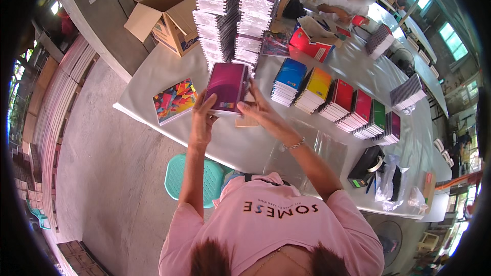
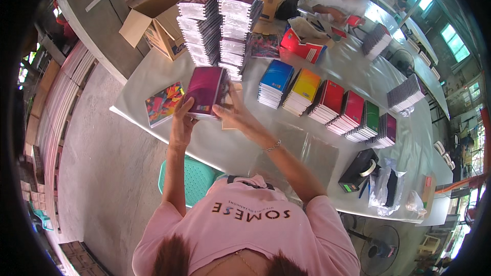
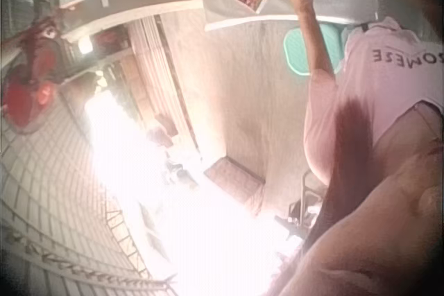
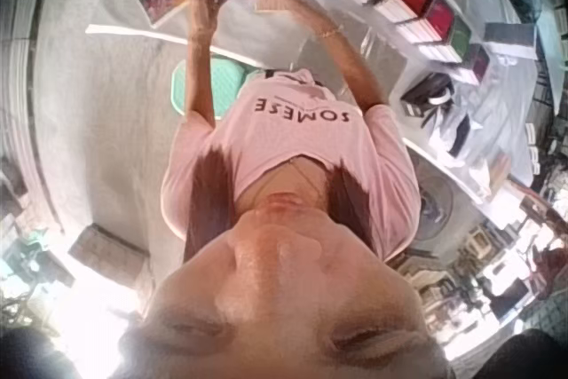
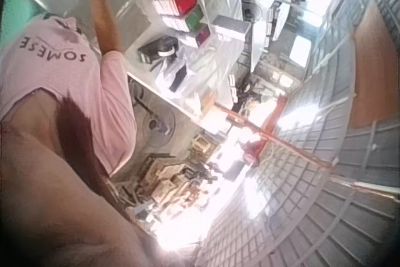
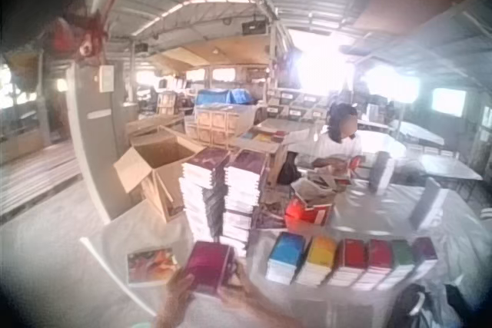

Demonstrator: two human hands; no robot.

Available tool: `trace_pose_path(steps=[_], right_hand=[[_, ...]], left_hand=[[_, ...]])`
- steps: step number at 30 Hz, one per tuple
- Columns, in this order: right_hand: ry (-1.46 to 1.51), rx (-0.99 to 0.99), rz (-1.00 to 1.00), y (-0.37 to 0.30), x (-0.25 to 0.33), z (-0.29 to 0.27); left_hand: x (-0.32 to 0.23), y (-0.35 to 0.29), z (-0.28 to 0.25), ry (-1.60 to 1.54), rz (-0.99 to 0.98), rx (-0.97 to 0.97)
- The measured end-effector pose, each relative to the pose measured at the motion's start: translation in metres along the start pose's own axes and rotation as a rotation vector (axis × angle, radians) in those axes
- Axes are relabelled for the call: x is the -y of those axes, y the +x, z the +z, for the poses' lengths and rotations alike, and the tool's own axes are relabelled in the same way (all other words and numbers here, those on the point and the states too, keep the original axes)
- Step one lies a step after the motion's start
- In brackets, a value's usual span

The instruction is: The person gathers different colored notebooks into stacks, places each stack into a clear plastic bag, and seals the bag using a tape dispenser.

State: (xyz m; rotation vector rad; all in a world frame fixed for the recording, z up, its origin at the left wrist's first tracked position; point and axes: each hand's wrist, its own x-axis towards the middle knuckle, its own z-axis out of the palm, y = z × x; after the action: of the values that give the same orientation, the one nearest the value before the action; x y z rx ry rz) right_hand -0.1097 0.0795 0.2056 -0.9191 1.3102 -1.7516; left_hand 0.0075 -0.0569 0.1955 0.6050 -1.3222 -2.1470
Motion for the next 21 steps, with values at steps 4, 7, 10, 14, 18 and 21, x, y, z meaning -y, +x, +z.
trace_pose_path(steps=[4,7,10,14,18,21], right_hand=[[-0.355,0.079,0.372,-0.010,-0.041,-0.019],[-0.292,0.111,0.297,-0.037,-0.057,-0.038],[-0.484,0.073,0.257,-0.067,-0.079,-0.082],[-0.201,-0.155,0.397,-0.114,-0.072,-0.110],[-0.219,-0.342,0.512,-0.154,-0.069,-0.121],[-0.163,-0.457,0.474,-0.183,-0.081,-0.129]], left_hand=[[0.046,0.047,-0.089,-0.025,-0.215,-0.062],[0.071,0.086,-0.138,0.053,-0.266,-0.143],[0.098,0.109,-0.153,0.038,-0.315,-0.114],[0.120,0.109,-0.150,-0.067,-0.174,-0.054],[0.111,0.143,-0.174,-0.117,-0.009,-0.206],[0.106,0.171,-0.205,-0.038,0.019,-0.132]])
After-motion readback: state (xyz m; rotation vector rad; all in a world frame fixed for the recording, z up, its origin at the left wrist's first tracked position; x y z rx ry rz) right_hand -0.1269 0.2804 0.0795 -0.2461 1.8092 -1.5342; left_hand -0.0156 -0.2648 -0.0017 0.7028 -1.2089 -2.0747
